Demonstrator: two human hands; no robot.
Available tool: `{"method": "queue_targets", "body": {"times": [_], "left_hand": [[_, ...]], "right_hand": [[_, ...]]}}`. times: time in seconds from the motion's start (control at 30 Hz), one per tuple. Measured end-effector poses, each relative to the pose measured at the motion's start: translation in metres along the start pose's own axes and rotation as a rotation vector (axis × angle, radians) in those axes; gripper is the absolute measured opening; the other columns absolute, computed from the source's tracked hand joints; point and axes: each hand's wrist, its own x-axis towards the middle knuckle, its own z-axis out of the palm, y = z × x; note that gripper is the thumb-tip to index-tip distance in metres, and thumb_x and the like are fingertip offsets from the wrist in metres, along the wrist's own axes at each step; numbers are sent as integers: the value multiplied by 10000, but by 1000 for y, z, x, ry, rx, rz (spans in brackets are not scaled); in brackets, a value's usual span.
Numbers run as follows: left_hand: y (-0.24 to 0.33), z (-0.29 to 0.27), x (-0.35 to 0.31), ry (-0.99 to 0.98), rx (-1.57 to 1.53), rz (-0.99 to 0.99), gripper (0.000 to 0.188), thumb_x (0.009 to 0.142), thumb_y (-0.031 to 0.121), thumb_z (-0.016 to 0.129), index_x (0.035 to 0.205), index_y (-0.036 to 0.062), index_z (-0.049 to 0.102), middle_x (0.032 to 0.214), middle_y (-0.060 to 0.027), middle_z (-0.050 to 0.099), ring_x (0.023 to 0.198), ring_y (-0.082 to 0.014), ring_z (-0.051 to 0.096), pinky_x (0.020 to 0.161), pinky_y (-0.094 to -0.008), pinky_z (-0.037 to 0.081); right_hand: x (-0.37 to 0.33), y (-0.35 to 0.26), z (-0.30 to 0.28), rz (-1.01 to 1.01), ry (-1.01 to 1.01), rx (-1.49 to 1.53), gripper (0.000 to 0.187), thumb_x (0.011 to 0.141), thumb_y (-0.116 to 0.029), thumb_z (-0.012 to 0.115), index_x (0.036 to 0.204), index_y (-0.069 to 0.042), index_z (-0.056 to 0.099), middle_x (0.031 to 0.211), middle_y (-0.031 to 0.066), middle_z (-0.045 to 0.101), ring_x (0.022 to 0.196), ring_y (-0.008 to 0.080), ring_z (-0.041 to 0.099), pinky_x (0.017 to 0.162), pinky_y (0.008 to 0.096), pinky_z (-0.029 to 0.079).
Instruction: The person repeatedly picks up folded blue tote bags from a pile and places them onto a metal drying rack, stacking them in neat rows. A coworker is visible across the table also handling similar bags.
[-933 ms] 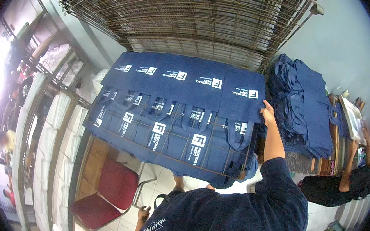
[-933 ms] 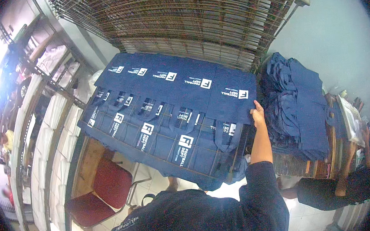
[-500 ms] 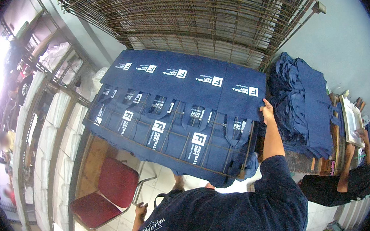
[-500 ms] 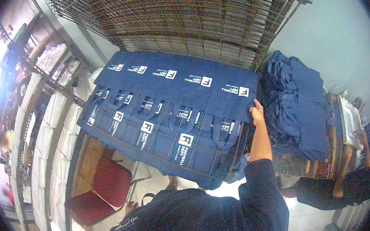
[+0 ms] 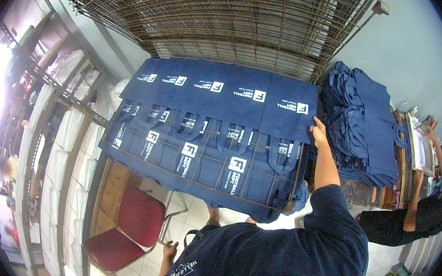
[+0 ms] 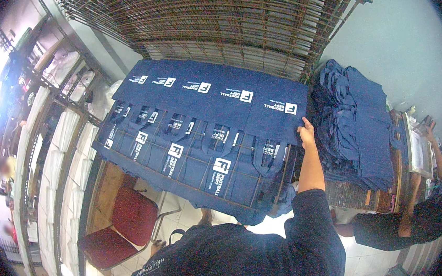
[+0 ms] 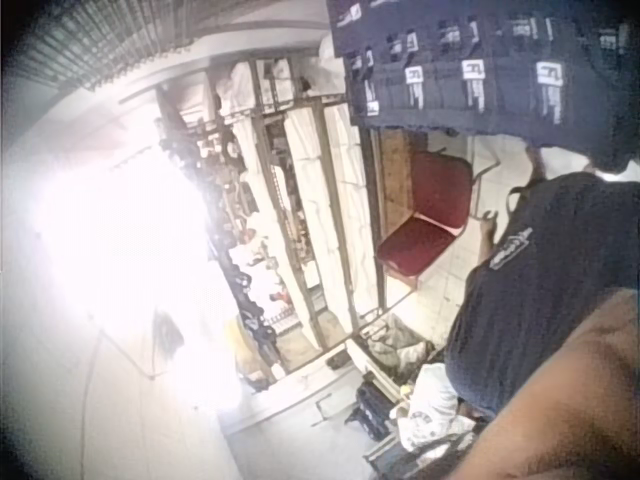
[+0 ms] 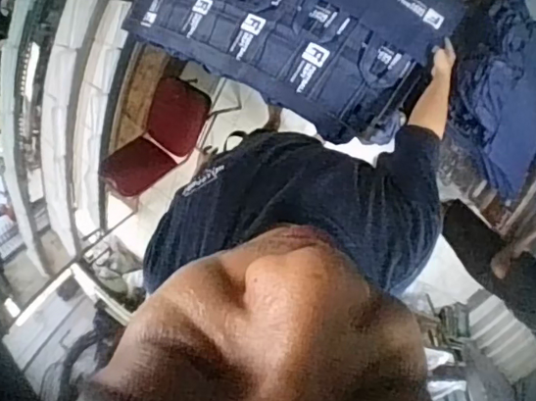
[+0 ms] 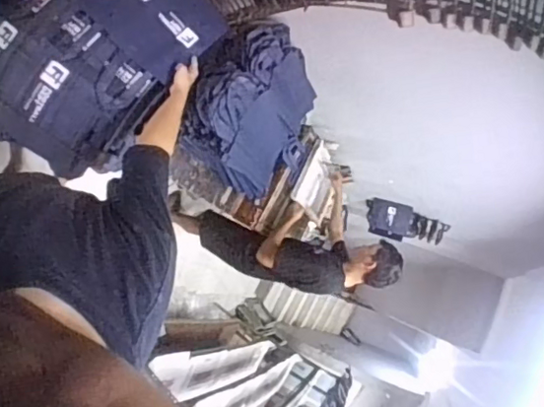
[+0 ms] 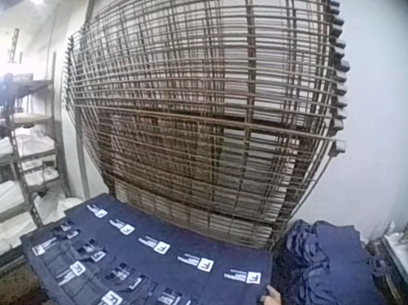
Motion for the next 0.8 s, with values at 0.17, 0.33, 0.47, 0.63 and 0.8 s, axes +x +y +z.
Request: {"method": "queue_targets", "body": {"times": [0.17,0.33,0.47,0.63,0.8], "left_hand": [[19,7,-10,-3,-64,-52,571,724,215,737,1177,-33,494,763,-107,619,615,-150,568,550,-268,459],[10,9,-6,-24,-97,-82,565,735,215,731,1176,-41,489,735,-95,611,574,-127,545,507,-255,439],[25,9,-18,-7,-34,-48,570,740,215,727,1181,-47,480,744,-103,611,575,-134,545,500,-261,438],[18,14,-16,-9,-85,-55,576,740,223,726,1187,-42,477,763,-112,616,580,-140,549,501,-261,441],[-50,20,48,-102,99,204,561,756,268,706,1188,-16,489,821,-128,642,612,-141,570,514,-272,452]], "right_hand": [[5,8,-1,31,-18,62,672,655,89,440,1321,12,386,1165,115,538,934,175,525,827,258,393],[-1,-1,3,69,-26,49,663,658,96,431,1316,14,392,1163,116,542,943,180,529,825,261,398],[10,9,-2,45,-24,-10,640,677,78,436,1312,17,389,1194,124,530,1000,190,521,809,268,411],[-6,-8,3,17,23,40,639,674,41,489,1306,19,394,1253,152,490,1104,217,469,878,284,377],[-6,-9,-1,-118,77,-272,638,681,-6,529,1304,13,392,1299,191,450,1220,280,415,998,330,322]]}}
